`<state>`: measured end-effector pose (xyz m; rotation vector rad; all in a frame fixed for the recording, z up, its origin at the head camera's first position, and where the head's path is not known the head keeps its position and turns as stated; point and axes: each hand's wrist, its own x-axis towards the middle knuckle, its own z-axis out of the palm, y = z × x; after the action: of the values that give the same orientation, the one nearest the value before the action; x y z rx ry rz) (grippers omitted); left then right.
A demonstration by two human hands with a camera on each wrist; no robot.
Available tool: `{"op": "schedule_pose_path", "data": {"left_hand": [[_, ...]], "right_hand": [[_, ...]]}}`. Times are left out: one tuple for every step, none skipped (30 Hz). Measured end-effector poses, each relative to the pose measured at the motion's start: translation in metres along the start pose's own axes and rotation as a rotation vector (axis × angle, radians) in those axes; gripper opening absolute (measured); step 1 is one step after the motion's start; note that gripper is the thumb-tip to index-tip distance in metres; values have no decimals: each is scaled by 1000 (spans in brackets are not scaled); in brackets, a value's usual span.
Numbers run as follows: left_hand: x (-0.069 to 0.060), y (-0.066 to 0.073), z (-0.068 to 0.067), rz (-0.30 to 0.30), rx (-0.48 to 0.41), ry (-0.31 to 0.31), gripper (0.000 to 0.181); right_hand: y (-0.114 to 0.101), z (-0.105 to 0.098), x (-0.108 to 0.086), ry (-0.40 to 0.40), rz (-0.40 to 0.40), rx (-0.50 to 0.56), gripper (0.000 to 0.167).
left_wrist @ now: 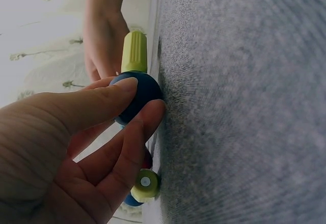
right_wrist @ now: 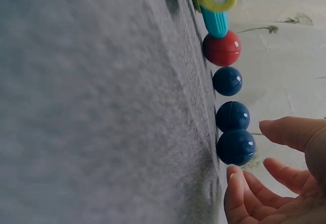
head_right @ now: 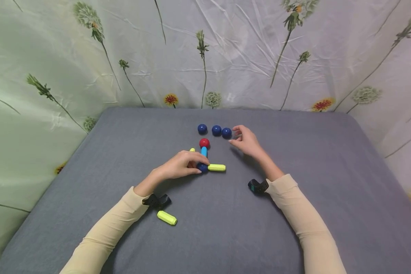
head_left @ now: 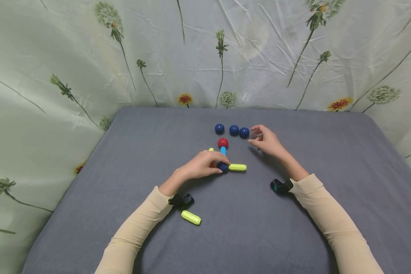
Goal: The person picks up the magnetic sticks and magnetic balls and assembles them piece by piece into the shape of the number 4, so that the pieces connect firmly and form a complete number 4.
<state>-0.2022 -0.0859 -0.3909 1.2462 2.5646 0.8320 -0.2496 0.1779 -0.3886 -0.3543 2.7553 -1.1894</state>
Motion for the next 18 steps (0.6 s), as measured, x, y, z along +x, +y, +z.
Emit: {"op": "schedule_pose_path", "data": {"left_hand": [[0,0,0,-2,0,-3,29],[0,0,0,-3,1,-5,29],[0,0,0,-6,-1,-7,29],[0,0,0,-8,-3,-9,29],[0,1,0,-9,-4,-11,29],[0,1,0,-11,-7,-12,29],[0,1,0,-11,-8,-13,29],[0,1,-1,-12,-9,-12,29],[0,1,-1,-14,-10,-14,30],[0,1,-1,-15,-10,-15,30],[0,1,0,-15,-11,-16,30],[0,1,0,-16,-9,-15,30],[0,1,0,-16,-9,-15,29],[0,0,0,-16,-8,-14,29],[0,0,0,-15,-8,-12,29],[0,0,1,-14,-8,-10,29],[0,0,1,-13,-9,-8,29],[0,-1,1,-11,-10,-6,29]], "right_hand": [[0,0,3,-2,7,-3,48],[0,0,6,-5,10,-5,50],[0,0,8,-7,14,-8,52],[0,0,10,-8,17,-12,53],[0,1,12,-10,21,-18,55],[0,1,14,-11,24,-26,56],[1,1,16,-14,25,-36,57],[1,1,17,-17,25,-44,58],[1,1,19,-20,23,-57,60],[1,2,21,-24,17,-67,62],[1,2,22,-32,8,-83,64],[1,2,23,-38,1,-97,65],[0,3,24,-45,-9,-114,67],[0,3,25,-52,-17,-126,67],[-1,3,26,-56,-24,-139,67],[-1,4,27,-60,-26,-149,67],[-2,4,27,-60,-26,-161,66],[-2,5,28,-57,-23,-164,66]]}}
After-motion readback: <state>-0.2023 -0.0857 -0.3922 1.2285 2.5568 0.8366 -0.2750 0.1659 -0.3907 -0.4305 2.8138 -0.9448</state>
